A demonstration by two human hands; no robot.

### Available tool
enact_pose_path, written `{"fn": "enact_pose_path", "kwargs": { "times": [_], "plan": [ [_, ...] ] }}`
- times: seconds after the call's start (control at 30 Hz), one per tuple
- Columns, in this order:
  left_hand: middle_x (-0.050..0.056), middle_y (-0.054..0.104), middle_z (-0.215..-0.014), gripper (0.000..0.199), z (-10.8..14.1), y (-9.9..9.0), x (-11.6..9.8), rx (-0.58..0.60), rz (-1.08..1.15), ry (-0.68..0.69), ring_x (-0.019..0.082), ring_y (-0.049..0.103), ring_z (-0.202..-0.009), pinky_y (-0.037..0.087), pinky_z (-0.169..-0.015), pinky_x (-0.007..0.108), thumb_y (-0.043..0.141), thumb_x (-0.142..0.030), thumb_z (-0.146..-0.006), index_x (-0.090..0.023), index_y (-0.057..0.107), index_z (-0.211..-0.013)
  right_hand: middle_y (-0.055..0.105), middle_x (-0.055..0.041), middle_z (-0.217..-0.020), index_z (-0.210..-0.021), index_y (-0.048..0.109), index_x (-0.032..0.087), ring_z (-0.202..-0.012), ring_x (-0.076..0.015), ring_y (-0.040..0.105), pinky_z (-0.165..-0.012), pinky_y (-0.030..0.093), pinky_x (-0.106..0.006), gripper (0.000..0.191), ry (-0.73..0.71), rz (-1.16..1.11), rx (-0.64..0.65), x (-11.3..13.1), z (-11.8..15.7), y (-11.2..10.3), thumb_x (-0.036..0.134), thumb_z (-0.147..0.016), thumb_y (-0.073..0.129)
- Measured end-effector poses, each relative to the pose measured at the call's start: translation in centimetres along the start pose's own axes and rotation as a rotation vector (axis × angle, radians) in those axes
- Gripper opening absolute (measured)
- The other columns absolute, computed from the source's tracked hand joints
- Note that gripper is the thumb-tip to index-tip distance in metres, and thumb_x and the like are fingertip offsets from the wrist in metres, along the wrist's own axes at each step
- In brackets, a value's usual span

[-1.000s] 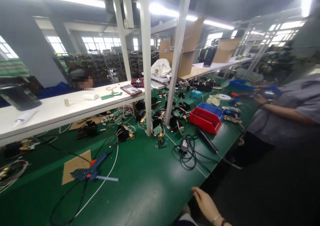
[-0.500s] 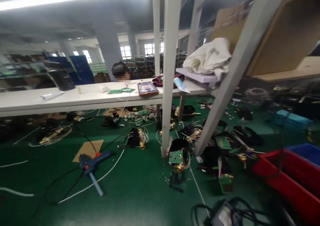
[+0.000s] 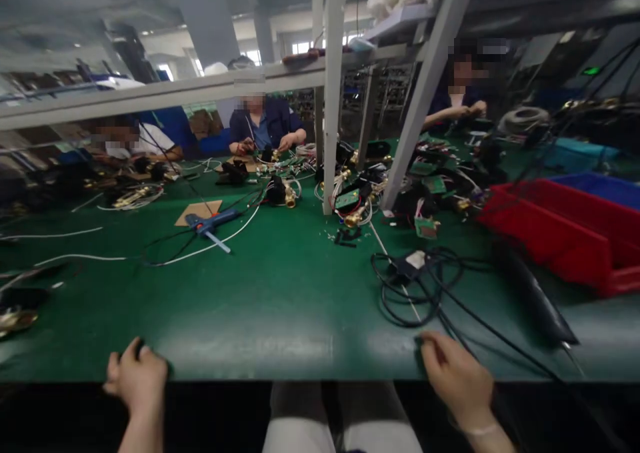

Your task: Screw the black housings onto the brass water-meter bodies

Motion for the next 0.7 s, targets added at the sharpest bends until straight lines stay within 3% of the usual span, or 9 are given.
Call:
{"fn": "enact_pose_path", "kwargs": {
  "times": [0.07,0.23,0.4,0.57,0.7],
  "plan": [
    [0.029,0.037,-0.136,0.024,0.4,0.0,0.6,0.046,0.005,-0.041,0.035,0.028,-0.135,0.012,-0.109,0.060,0.048,-0.012,-0.081,-0.005,0.060,-0.101,0.068,-0.0072,-0.068,-0.076,0.072,0.019,-0.059,-0.0189,0.060,-0.052,0.036,-0.025,0.030,0.080,0.035,0.065,1.0,-0.8,-0.5,0.028,-0.075,0.043],
    [0.022,0.042,-0.133,0.022,0.6,1.1,0.8,0.024,0.089,-0.049,0.029,0.032,-0.133,0.007,-0.111,0.054,0.046,-0.011,-0.082,-0.007,0.058,-0.101,0.059,-0.0020,-0.054,-0.076,0.071,0.022,-0.048,-0.0155,0.049,-0.046,0.026,-0.023,0.024,0.140,0.062,0.182,1.4,-3.3,-0.3,0.027,-0.071,0.048],
    [0.013,0.053,-0.118,0.019,1.0,1.2,1.6,-0.032,0.174,-0.038,0.024,0.043,-0.123,0.007,-0.110,0.057,0.048,-0.012,-0.085,-0.008,0.057,-0.101,0.059,-0.0009,-0.057,-0.078,0.070,0.023,-0.054,-0.0170,0.052,-0.048,0.031,-0.023,0.024,0.225,0.092,0.285,0.8,-3.5,-0.2,0.028,-0.070,0.047],
    [0.011,0.058,-0.111,0.021,1.4,1.2,2.2,-0.078,0.229,-0.034,0.022,0.048,-0.117,0.010,-0.112,0.052,0.047,-0.007,-0.079,-0.011,0.059,-0.096,0.057,-0.0026,-0.054,-0.076,0.067,0.023,-0.054,-0.0214,0.055,-0.048,0.035,-0.028,0.030,0.298,0.136,0.339,1.3,-3.6,-0.5,0.035,-0.067,0.041],
    [0.011,0.062,-0.105,0.020,1.7,0.7,3.0,-0.137,0.274,-0.012,0.025,0.052,-0.113,0.012,-0.112,0.053,0.048,-0.011,-0.074,-0.016,0.061,-0.089,0.058,-0.0028,-0.050,-0.069,0.063,0.027,-0.046,-0.0238,0.056,-0.043,0.039,-0.031,0.032,0.317,0.141,0.318,-0.2,-3.4,-0.7,0.046,-0.060,0.039]
  ]
}}
Point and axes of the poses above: each hand's wrist, its own z-axis away from the middle knuckle, its own y-axis out of the palm, x = y × z, the point moved 8 cm from there along -z, towards the middle knuckle
